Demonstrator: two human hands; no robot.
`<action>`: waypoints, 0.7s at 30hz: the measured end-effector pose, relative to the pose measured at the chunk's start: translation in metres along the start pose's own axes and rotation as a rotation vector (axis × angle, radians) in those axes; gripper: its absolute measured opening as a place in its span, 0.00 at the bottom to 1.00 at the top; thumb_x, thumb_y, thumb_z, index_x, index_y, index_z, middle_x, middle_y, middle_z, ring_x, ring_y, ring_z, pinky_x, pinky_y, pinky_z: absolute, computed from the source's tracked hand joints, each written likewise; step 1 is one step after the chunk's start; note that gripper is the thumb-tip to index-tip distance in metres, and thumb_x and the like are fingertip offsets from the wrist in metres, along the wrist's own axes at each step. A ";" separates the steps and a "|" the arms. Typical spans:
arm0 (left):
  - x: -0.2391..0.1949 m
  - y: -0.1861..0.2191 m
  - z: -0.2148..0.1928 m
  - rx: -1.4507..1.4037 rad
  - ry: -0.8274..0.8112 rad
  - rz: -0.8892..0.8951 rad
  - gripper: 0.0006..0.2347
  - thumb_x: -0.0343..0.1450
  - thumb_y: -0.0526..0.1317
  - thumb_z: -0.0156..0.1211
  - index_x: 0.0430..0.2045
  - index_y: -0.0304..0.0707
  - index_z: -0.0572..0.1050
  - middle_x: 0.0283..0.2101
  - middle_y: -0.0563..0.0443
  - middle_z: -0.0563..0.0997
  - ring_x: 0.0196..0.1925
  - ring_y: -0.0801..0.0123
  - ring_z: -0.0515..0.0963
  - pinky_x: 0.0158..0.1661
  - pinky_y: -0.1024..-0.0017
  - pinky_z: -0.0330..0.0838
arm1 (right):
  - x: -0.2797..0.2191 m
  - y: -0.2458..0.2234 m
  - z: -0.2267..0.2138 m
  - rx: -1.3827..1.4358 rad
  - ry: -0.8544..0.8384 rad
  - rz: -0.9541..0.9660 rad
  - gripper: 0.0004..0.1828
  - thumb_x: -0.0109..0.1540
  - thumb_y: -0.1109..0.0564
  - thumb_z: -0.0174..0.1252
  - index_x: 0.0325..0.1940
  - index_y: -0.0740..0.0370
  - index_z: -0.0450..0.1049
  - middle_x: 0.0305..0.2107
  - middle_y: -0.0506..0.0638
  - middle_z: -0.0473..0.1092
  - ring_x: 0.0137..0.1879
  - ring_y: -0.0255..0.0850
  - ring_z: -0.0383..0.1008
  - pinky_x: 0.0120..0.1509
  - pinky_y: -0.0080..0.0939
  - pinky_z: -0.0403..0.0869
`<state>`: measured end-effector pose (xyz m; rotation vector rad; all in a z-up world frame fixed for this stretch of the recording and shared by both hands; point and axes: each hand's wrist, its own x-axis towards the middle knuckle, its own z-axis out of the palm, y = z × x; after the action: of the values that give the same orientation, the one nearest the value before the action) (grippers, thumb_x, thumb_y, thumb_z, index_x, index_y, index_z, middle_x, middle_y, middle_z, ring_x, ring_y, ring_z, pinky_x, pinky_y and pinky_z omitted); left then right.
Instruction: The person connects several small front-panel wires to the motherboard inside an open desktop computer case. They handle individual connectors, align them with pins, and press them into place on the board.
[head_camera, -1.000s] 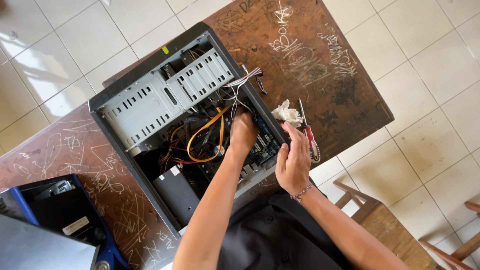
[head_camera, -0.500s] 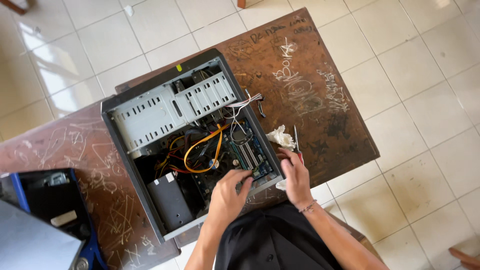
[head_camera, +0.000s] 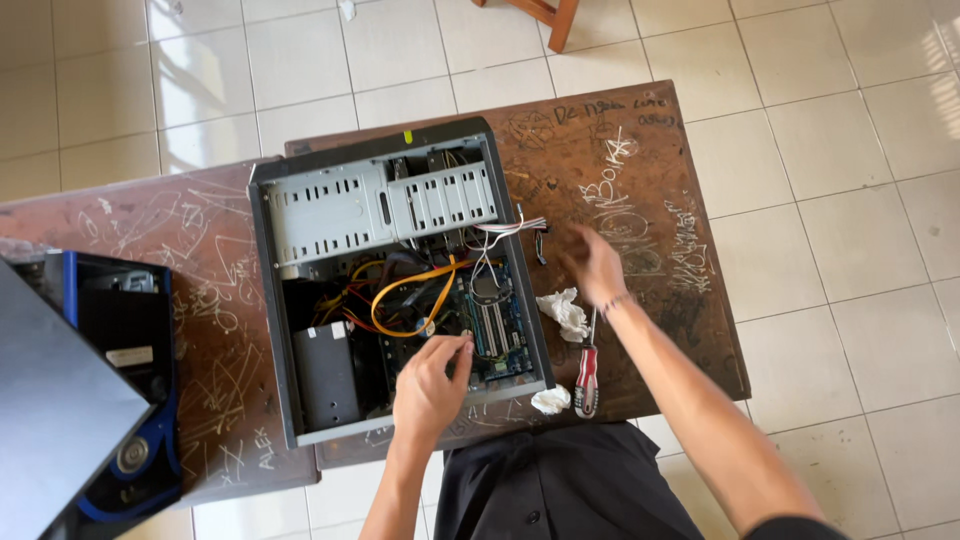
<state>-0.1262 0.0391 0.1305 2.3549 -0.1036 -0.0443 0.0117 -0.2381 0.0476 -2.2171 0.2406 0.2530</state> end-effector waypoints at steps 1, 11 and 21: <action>-0.001 -0.001 0.003 0.000 0.004 -0.011 0.10 0.75 0.40 0.56 0.41 0.36 0.82 0.43 0.52 0.85 0.39 0.62 0.86 0.32 0.63 0.80 | 0.018 0.011 0.004 -0.003 -0.011 -0.002 0.28 0.64 0.63 0.64 0.68 0.61 0.68 0.52 0.54 0.77 0.49 0.43 0.82 0.60 0.38 0.82; -0.006 -0.001 0.009 0.137 0.149 -0.133 0.07 0.75 0.44 0.58 0.38 0.50 0.84 0.38 0.61 0.84 0.34 0.67 0.87 0.33 0.67 0.81 | 0.053 0.000 0.000 -0.144 -0.245 -0.185 0.14 0.63 0.43 0.64 0.47 0.52 0.81 0.39 0.53 0.80 0.53 0.59 0.78 0.58 0.58 0.74; -0.005 0.007 0.001 0.050 0.156 -0.127 0.08 0.76 0.43 0.58 0.39 0.47 0.84 0.38 0.57 0.85 0.36 0.64 0.87 0.34 0.68 0.83 | -0.045 -0.046 -0.093 0.460 -0.402 -0.068 0.14 0.65 0.50 0.64 0.31 0.61 0.81 0.20 0.47 0.75 0.29 0.33 0.73 0.38 0.33 0.74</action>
<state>-0.1317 0.0344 0.1347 2.4030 0.1225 0.0811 -0.0103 -0.2802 0.1499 -1.6740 -0.0012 0.5401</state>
